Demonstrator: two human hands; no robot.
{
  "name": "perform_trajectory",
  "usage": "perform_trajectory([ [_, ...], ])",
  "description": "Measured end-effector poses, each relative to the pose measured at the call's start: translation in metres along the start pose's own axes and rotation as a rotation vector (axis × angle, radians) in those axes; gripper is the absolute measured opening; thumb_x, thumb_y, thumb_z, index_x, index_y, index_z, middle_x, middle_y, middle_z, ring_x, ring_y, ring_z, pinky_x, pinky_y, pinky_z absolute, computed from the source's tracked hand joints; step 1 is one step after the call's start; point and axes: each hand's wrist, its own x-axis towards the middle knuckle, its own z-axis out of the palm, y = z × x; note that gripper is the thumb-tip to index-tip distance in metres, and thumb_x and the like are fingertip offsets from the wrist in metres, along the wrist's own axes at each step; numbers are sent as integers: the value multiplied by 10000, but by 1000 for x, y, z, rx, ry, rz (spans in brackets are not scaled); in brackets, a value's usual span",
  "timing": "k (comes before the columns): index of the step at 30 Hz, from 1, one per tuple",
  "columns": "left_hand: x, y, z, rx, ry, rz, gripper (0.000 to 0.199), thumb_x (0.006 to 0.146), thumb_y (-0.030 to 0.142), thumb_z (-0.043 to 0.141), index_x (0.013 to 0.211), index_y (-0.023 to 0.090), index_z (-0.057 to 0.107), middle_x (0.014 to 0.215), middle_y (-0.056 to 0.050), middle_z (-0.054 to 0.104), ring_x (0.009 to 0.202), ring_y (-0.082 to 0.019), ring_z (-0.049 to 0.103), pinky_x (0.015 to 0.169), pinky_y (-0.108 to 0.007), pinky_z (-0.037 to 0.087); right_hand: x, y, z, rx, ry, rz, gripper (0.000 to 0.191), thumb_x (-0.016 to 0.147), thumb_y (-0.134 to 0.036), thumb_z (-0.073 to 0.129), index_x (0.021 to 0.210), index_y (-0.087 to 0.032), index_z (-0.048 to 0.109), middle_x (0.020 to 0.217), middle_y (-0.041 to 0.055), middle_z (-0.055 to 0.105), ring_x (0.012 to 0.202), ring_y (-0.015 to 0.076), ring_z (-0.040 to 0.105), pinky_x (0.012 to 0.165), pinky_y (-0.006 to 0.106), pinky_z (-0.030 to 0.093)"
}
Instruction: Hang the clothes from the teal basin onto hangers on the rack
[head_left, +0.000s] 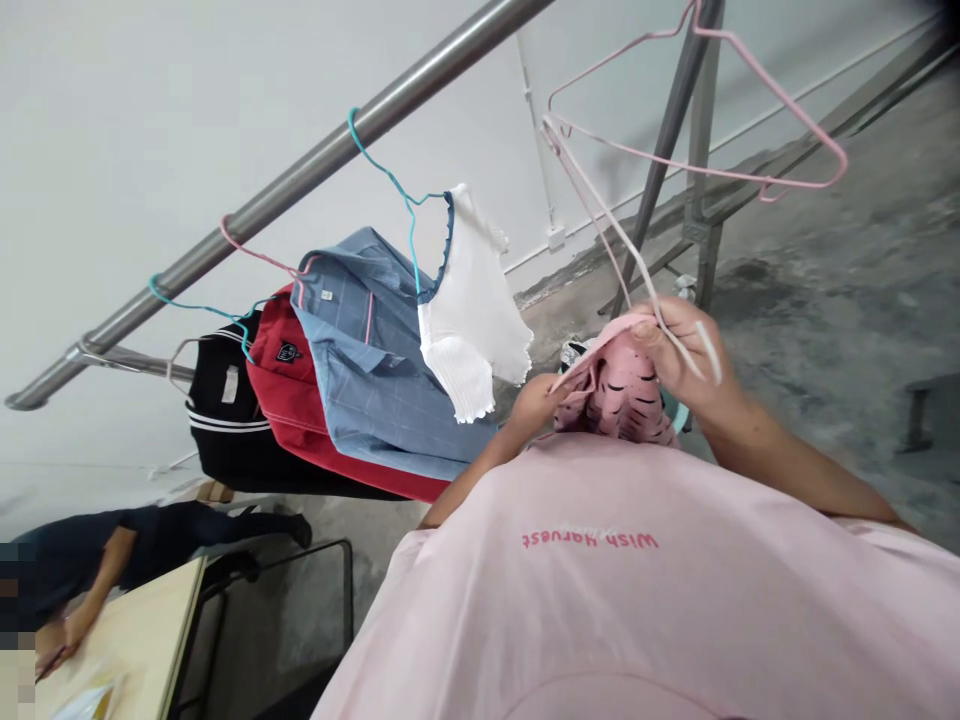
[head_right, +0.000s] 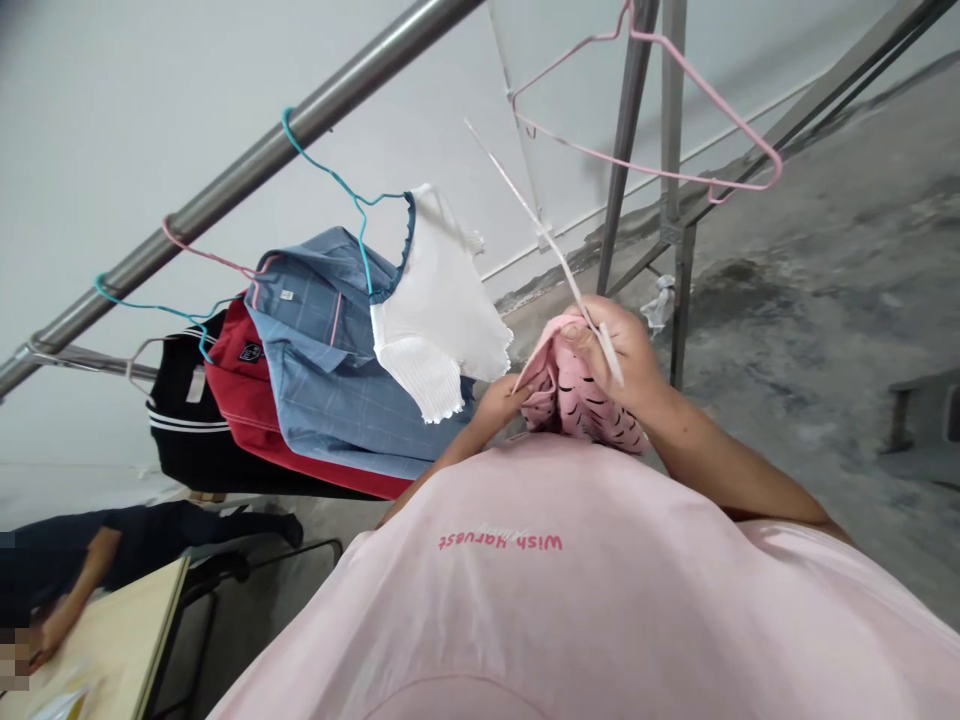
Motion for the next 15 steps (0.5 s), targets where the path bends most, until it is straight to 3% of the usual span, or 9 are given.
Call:
perform_trajectory([
  [4,-6,-6,-21,-469,144,-167,298,697,376,756,876,141,715,874,-74,739,886,-224,673,858,-345,510,-6,7,-17,-108,49,22,322,938,-476,568,799,-186,564,687,-14,462,636,122,421,609,273,314],
  [8,-28,21,-53,-939,160,-191,437,553,387,837,905,149,736,898,-74,761,864,-231,707,868,-355,528,-20,37,-31,-208,6,126,364,954,-503,515,802,-178,577,713,4,500,676,140,464,640,284,336],
  [12,-52,55,-72,-885,-45,-169,529,597,541,838,925,134,751,866,-104,763,846,-265,718,816,-370,538,-34,64,-41,-204,57,235,375,929,-537,548,839,-185,639,756,21,561,718,155,513,668,291,369],
  [15,-58,70,-72,-826,-110,-155,513,576,549,862,865,140,749,796,-84,752,732,-228,701,715,-329,531,-33,60,-49,-47,220,231,361,887,-554,619,864,-202,699,751,35,608,660,147,538,620,291,384],
])
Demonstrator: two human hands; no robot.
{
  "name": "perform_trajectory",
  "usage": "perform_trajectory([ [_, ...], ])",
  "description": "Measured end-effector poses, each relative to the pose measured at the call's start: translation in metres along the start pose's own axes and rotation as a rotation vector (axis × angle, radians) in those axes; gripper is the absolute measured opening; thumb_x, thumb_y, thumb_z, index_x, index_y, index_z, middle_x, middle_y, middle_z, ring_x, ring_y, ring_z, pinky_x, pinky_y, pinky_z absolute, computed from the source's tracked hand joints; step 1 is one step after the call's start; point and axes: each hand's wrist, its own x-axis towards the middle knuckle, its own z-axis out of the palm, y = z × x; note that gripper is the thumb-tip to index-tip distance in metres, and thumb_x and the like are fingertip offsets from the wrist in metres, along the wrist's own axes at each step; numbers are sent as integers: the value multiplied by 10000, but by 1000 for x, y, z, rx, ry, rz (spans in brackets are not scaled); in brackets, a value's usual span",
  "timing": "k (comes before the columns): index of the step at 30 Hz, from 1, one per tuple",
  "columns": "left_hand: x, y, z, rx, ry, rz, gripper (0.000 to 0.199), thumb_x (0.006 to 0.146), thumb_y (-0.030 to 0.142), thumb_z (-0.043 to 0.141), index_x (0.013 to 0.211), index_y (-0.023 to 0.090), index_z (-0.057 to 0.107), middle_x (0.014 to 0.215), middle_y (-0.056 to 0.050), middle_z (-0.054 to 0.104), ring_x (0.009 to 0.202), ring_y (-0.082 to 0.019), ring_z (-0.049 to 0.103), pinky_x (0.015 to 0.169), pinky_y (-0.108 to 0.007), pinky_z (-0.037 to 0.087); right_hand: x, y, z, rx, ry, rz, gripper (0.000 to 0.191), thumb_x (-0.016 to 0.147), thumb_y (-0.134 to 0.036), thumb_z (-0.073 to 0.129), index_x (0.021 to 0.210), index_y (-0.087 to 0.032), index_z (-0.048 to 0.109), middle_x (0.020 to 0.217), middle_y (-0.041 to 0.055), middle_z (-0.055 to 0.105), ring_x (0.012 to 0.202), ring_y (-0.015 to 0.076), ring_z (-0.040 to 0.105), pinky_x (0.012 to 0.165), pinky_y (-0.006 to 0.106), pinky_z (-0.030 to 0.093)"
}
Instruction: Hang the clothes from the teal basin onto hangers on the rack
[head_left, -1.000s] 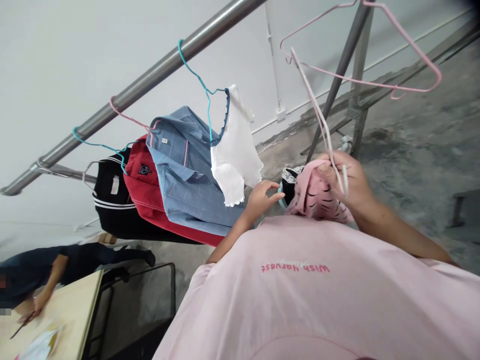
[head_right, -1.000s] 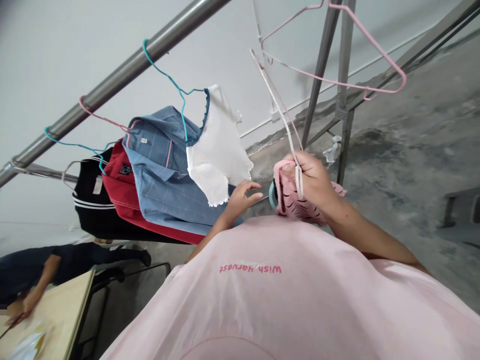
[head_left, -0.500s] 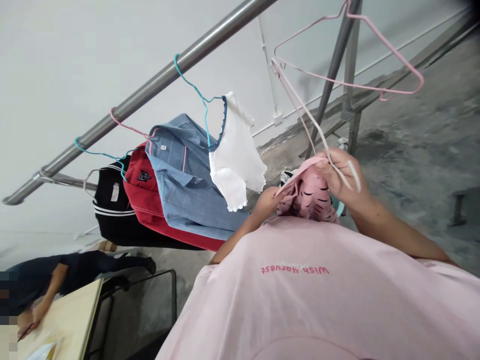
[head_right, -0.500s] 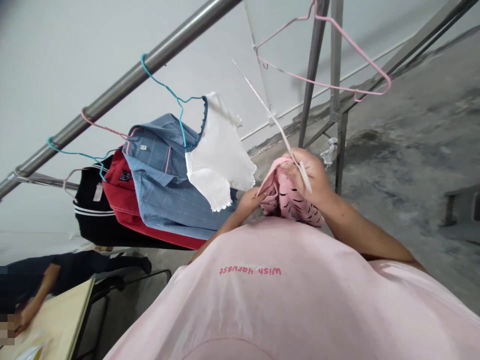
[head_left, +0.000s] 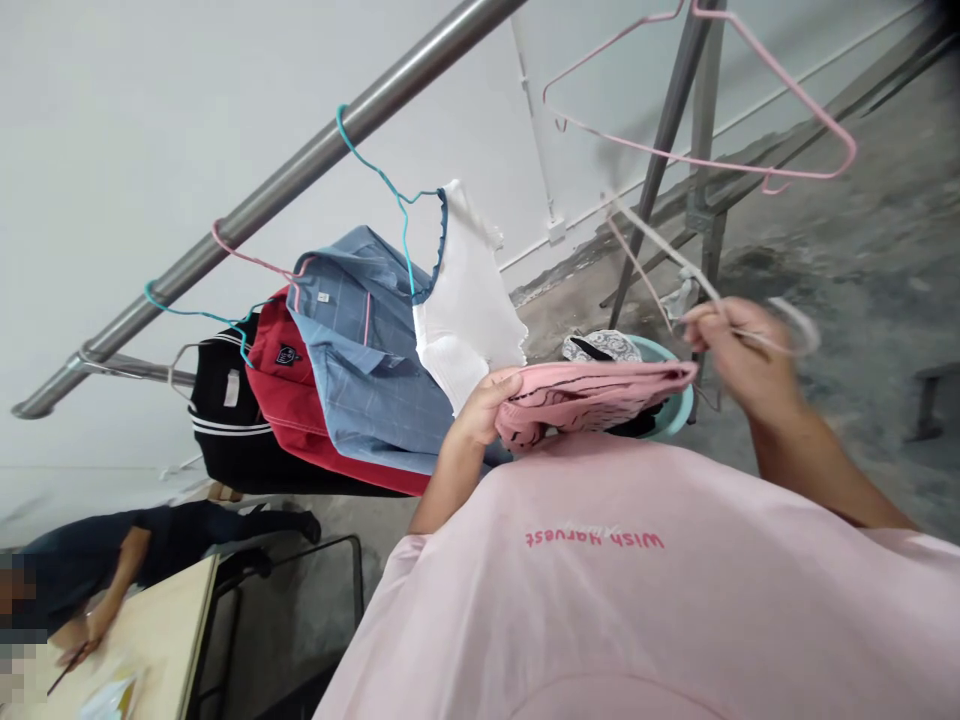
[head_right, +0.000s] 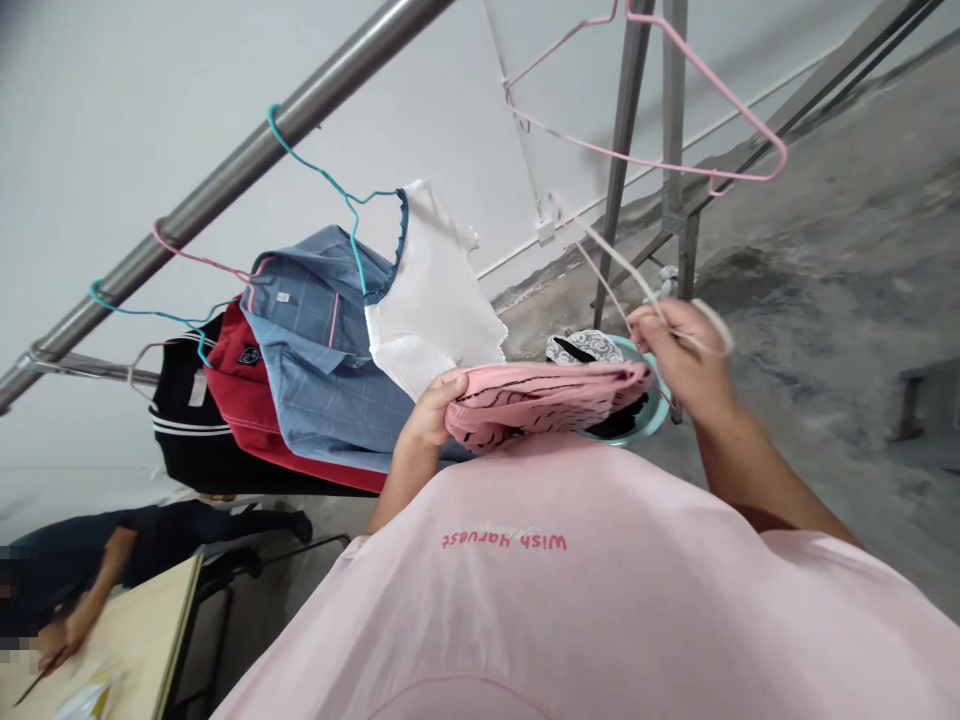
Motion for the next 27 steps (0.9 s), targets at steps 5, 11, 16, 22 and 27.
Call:
perform_trajectory([
  [5,5,1,13,28,-21,-23,410,593,461,879,810,143,736,730,-27,719,632,-137,649,618,-239,482,15,-43,-12,474,238,-285,610,830,-740,557,555,-195,545,516,14,443,449,118,419,469,288,290],
  [11,12,3,15,76,2,-6,380,628,433,850,844,149,720,784,-47,727,725,-195,683,703,-299,515,18,-74,-15,840,18,-161,782,742,-630,745,540,-140,170,417,-28,146,359,73,183,392,244,225],
  [16,10,5,16,74,9,51,376,651,467,824,835,159,714,786,-47,721,709,-190,671,697,-307,514,13,-58,12,928,-125,-83,762,813,-690,623,479,-144,209,371,-34,92,341,77,143,387,243,239],
  [22,9,8,9,96,192,212,342,621,439,814,774,174,661,733,-15,675,666,-159,636,669,-288,497,6,11,53,560,-689,14,650,843,-712,541,494,-168,472,468,-14,343,471,104,339,507,270,279],
  [27,16,7,-18,48,371,345,250,620,346,772,713,178,612,724,-1,669,675,-139,629,673,-260,492,8,15,31,411,-756,45,586,888,-607,578,539,-141,503,535,-6,415,529,97,354,540,258,254],
])
